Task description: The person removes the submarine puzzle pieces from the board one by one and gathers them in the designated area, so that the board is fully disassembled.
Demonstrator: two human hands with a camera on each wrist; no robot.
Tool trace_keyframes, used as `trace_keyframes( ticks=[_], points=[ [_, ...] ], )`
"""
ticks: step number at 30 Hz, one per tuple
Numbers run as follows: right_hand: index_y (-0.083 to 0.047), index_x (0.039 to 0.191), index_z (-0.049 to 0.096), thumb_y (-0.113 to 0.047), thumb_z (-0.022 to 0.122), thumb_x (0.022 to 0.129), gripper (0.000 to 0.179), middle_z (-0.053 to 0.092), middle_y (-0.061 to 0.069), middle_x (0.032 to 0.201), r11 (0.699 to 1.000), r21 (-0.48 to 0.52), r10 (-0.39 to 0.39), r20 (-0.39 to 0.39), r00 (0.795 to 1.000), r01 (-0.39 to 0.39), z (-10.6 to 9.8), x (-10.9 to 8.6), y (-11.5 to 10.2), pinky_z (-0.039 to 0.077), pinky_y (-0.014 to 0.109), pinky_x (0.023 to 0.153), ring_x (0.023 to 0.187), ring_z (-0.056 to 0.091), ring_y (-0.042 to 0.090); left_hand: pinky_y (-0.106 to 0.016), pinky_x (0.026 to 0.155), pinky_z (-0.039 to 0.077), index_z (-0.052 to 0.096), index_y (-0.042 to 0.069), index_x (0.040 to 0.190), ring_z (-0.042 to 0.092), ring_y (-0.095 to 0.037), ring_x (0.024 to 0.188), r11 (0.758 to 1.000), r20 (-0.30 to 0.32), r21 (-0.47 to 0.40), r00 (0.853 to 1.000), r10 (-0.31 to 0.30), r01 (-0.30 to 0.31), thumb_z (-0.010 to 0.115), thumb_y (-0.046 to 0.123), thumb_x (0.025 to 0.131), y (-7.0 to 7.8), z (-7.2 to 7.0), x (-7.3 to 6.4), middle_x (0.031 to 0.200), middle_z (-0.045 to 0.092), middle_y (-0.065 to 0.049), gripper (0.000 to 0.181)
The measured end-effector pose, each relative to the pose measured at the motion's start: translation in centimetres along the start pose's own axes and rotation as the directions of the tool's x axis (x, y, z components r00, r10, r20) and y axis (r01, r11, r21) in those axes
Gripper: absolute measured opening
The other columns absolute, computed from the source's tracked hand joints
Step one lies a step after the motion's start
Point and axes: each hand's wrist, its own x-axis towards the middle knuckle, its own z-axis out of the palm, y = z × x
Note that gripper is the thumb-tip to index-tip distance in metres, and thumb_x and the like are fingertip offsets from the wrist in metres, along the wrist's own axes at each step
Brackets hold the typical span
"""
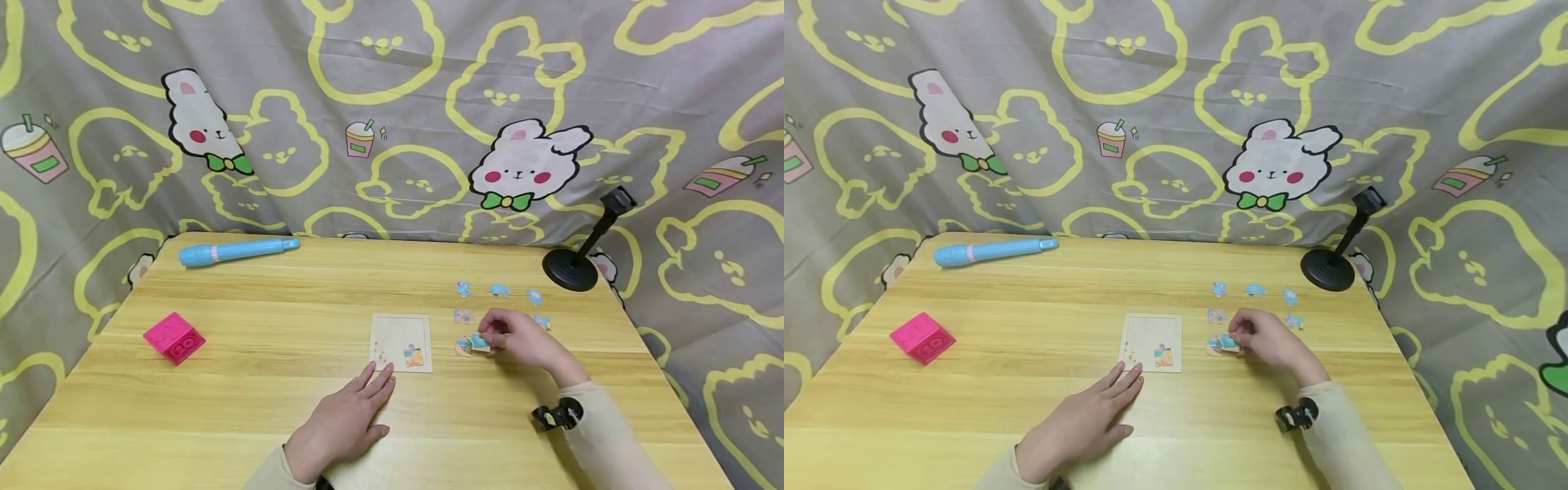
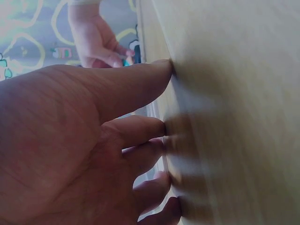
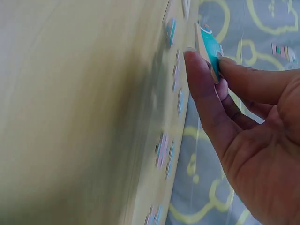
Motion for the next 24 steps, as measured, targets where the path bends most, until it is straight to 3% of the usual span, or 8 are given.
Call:
trace_keyframes(
  ticks=[13,24],
  points=[
    [0.001,0.091,0.059,0.013,0.054,0.090,0.014,0.056,0.009,0.079,0.997,-0.064,0.041,0.007,0.999,-0.041,-2.5,-2.0,2.6,0.055,0.033,0.062,0.071,0.057,0.022,-0.042,0.093,0.050,0.045,0.009,0.149,0.027,-0.028,0.144,1.000,-0.001,0.000,1.000,0.001,-0.001,0.068,0.039,0.091,-0.1,0.1,0.1,0.158,0.030,-0.002,0.069],
    [0.000,0.093,0.060,0.012,0.055,0.090,0.013,0.056,0.006,0.080,0.991,-0.120,0.055,0.022,0.998,-0.052,-2.5,-2.1,3.2,0.050,0.028,0.061,0.073,0.052,0.019,-0.042,0.095,0.049,0.045,0.008,0.148,0.026,-0.029,0.144,1.000,0.000,0.000,1.000,0.004,-0.004,0.067,0.039,0.091,0.0,0.0,0.0,0.158,0.030,-0.002,0.068]
  ],
)
